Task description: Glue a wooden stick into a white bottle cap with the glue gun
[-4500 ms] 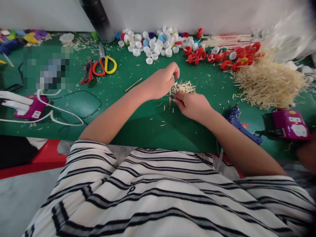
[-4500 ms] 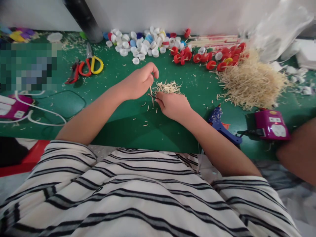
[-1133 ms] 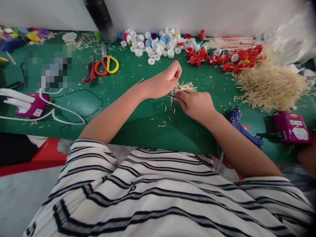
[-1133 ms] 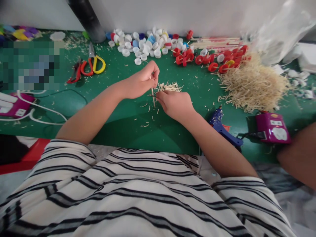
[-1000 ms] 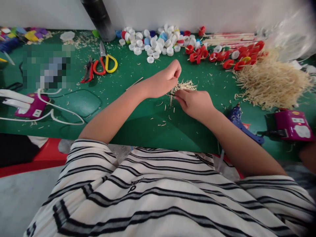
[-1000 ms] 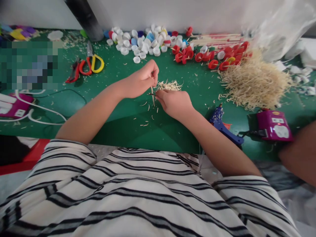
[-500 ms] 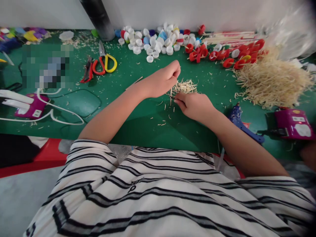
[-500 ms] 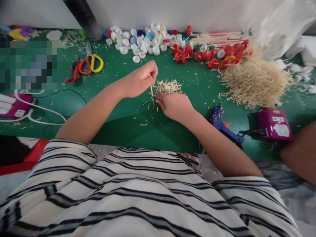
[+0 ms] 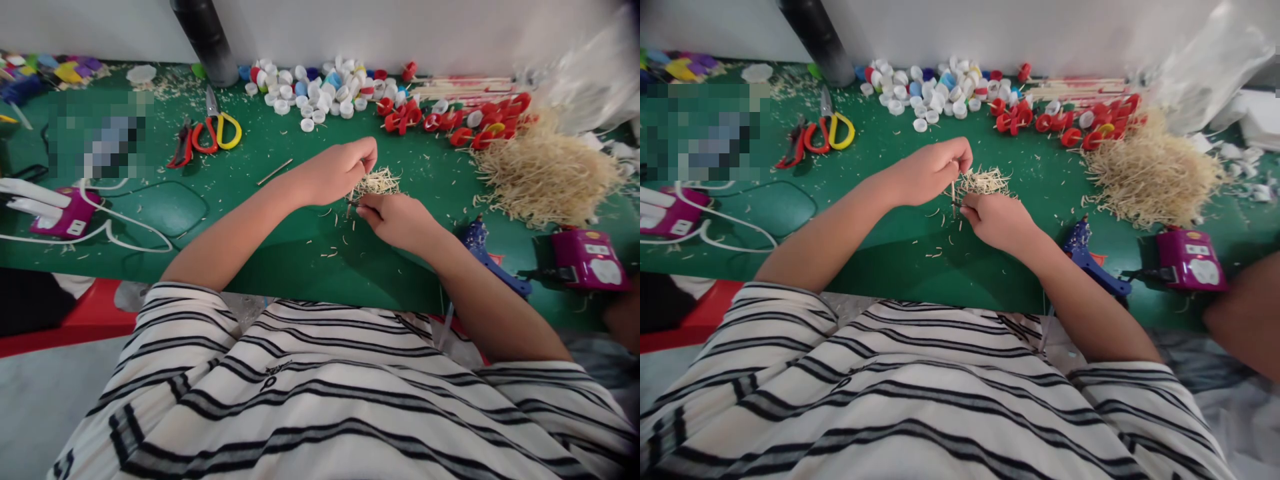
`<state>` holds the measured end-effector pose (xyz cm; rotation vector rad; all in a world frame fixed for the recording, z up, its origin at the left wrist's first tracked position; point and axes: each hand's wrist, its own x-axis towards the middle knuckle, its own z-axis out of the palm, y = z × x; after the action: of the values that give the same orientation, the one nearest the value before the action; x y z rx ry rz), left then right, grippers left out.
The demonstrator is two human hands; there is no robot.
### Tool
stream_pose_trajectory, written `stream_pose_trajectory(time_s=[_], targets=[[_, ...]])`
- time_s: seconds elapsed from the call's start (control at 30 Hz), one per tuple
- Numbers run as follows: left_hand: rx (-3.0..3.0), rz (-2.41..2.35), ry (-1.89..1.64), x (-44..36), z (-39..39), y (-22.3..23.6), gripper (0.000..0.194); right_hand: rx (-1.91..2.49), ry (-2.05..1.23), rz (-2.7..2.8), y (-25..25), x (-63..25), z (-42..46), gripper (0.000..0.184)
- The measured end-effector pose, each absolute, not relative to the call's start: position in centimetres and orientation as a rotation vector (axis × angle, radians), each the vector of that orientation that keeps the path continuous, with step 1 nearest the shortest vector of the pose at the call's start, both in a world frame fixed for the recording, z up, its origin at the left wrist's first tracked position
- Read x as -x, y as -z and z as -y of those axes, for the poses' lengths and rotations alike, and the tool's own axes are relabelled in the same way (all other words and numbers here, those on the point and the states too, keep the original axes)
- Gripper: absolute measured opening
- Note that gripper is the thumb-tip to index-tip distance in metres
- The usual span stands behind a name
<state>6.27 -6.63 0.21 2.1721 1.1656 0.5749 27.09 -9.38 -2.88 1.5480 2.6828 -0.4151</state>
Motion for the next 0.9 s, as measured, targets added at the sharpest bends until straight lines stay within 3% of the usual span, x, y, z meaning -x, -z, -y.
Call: stream_pose_trajectory(time_s=[0.2,0.4,0.63,0.9], targets=[[-2.208,-1.201,-0.589,-6.1,6.5,-0.1,0.024,-1.391,0.605,-2.725,3.0,-26.5,9.9,0.036],[-2.196,-1.208,-0.598,-6.1,6.5,0.0,0.023,-1.595,0.37,-2.748,3.3,-26.4,9.4,0.043],[-2.185,-1.218,-0.575,-6.1,6.6,-0.1,0.021,-1.39,0.199,-2.747,4.1,-26.4,9.4,0.041],[-2.218,-1.231,-0.591,-6.3,6.4,-0.1,0.024,-1.607,0.013,-2.838,3.8,-26.0,9.3,0.047]])
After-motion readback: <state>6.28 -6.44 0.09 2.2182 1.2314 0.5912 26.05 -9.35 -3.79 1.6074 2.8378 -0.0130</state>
